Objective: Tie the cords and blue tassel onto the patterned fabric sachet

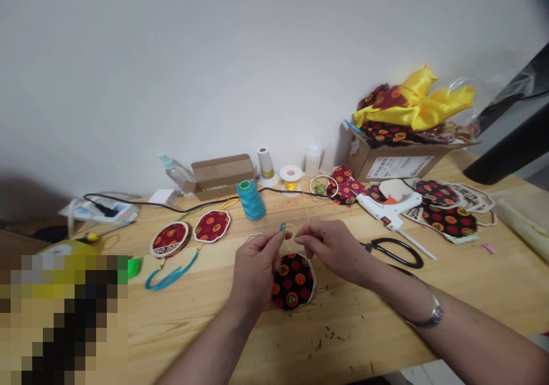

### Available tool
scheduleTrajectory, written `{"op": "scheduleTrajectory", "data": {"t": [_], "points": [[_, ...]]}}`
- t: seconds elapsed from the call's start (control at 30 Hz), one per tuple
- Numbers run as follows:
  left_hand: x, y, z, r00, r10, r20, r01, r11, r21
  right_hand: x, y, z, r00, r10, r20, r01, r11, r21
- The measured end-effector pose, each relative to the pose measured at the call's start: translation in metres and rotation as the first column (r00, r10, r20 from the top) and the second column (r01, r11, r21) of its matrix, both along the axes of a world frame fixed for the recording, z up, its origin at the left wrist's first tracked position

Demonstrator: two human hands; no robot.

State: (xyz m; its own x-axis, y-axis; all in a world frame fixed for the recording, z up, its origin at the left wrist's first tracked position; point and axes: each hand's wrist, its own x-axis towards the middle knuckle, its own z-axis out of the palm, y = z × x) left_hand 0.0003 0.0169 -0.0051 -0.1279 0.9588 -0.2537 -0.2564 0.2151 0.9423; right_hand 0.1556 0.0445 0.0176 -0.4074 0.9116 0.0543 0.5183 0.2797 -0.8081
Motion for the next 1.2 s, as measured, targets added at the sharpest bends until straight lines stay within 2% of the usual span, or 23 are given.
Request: {"op": "scheduleTrajectory", "data": {"t": [0.1, 0.3, 0.63, 1.2], "points": [[0.001, 0.001, 0.001, 1.000, 0.001, 0.017, -0.001, 1.000, -0.006, -0.001, -0.001, -0.002, 1.000, 0.029, -0.009, -0.029, 0.999, 0.025], [0.001, 0.003, 0.000, 0.999, 0.008, 0.043, -0.008, 1.000, 0.002, -0.002, 0.000, -0.006, 0.996, 0.073, -0.045, -0.074, 0.997, -0.025], [0.002, 0.001, 0.002, 0.998, 0.025, -0.052, -0.025, 1.000, 0.007, -0.003, 0.000, -0.011, 0.983, 0.160, -0.087, -0.166, 0.984, -0.069], [0.001, -0.002, -0.002, 0.981, -0.056, -0.187, 0.059, 0.998, 0.012, 0.000, -0.005, -0.004, 0.958, 0.231, 0.170, -0.252, 0.961, 0.115]]}}
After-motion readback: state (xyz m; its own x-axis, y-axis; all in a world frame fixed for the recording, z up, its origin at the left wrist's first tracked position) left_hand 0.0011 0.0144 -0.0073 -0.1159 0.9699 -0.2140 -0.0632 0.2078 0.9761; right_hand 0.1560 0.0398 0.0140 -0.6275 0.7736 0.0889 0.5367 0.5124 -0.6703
